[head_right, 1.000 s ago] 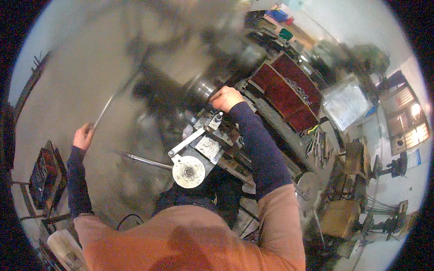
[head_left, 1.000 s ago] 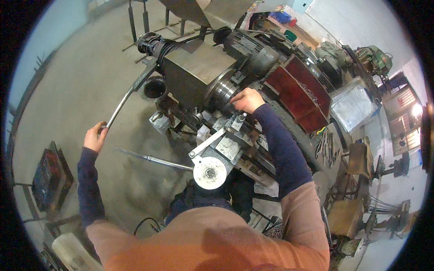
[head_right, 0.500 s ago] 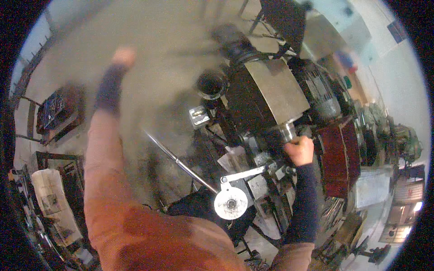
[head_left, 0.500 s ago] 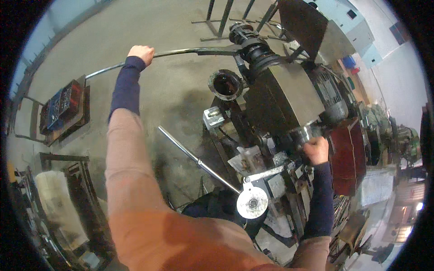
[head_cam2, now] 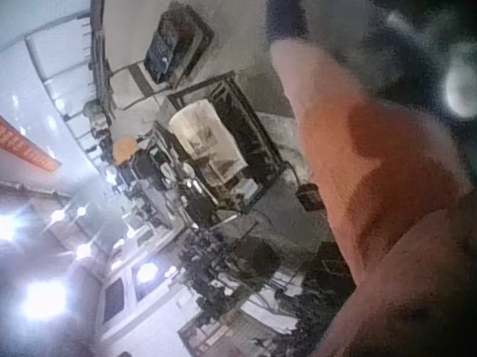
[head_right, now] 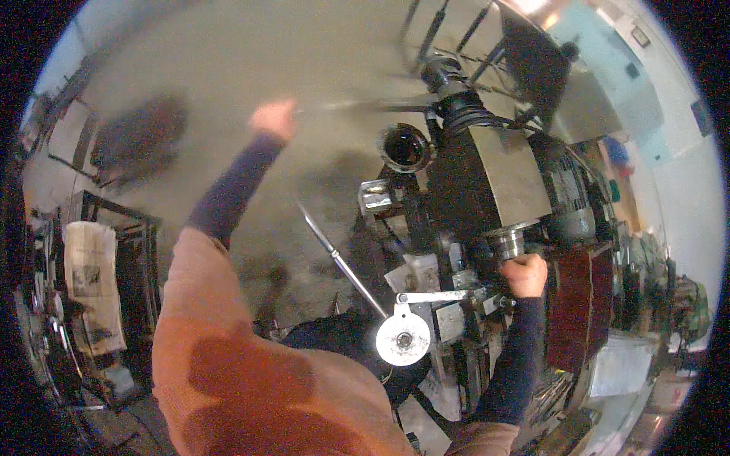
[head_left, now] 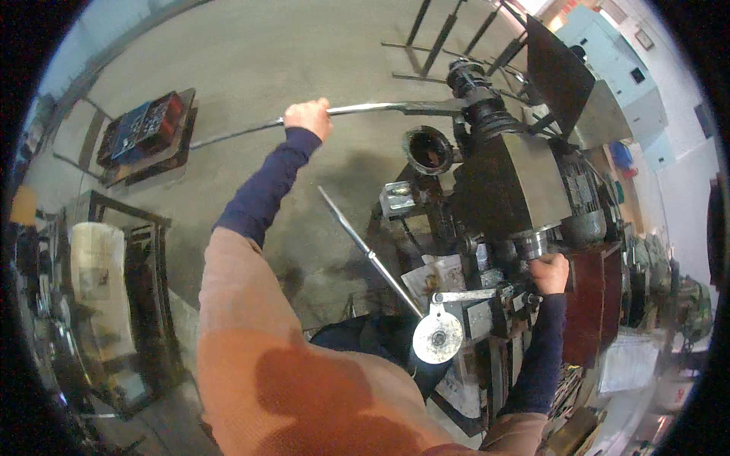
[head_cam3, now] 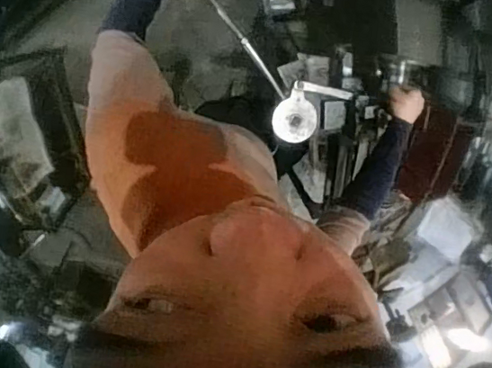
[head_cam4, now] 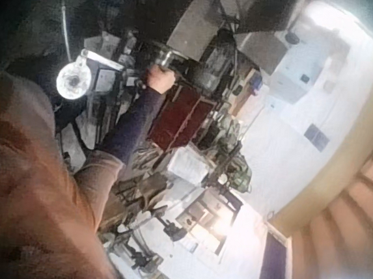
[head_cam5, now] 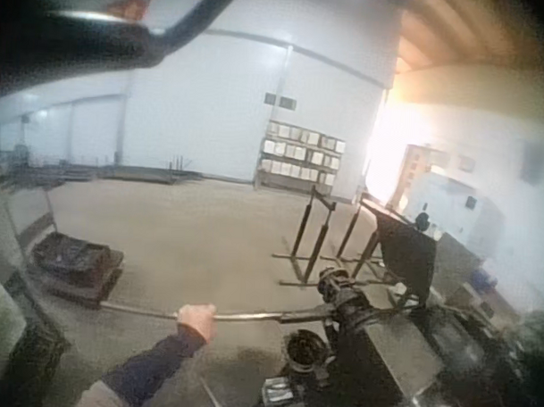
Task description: The person operates a metal lathe, repeatedly loading small cylindrical metal parts into the chuck, adjusting the machine with handwheels, and removing the parts after machining. The person places each finished part into a nearby bin.
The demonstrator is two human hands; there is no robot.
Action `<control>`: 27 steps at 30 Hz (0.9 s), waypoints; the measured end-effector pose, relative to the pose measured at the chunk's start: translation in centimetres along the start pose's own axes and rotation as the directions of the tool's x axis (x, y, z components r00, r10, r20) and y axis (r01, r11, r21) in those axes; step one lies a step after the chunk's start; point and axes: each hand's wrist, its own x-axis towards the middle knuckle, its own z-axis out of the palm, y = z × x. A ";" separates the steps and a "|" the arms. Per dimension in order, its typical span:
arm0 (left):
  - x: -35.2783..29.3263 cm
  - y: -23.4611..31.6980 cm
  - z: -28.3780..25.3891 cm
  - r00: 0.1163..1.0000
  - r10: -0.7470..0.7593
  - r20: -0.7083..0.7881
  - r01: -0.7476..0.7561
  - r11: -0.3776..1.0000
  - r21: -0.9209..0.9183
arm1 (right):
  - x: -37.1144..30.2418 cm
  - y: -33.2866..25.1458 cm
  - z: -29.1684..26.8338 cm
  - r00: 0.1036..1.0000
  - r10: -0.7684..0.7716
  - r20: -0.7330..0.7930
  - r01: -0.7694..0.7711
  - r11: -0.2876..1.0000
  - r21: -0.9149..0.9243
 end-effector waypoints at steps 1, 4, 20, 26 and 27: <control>-0.3 0.1 -0.6 1.000 0.005 0.017 -0.005 1.000 -0.003 | 0.1 0.0 0.1 0.998 0.053 0.016 -0.051 0.996 -0.071; 0.2 1.0 -2.8 0.988 -0.069 0.135 0.068 0.998 0.009 | -0.1 0.1 0.2 0.995 0.096 0.001 -0.095 0.994 -0.061; -7.1 17.9 20.5 0.582 0.438 0.685 -0.299 0.899 -0.321 | -27.8 6.1 -8.6 0.870 0.267 -0.414 -0.278 0.960 0.035; -4.6 17.3 19.2 0.420 0.766 0.487 -0.836 0.536 -0.121 | -43.2 9.3 -6.5 0.593 0.702 -0.394 -0.722 0.681 0.126; -4.4 17.5 18.5 0.497 0.718 0.487 -0.758 0.632 -0.157 | -45.6 10.4 -6.4 0.533 0.751 -0.391 -0.770 0.622 0.145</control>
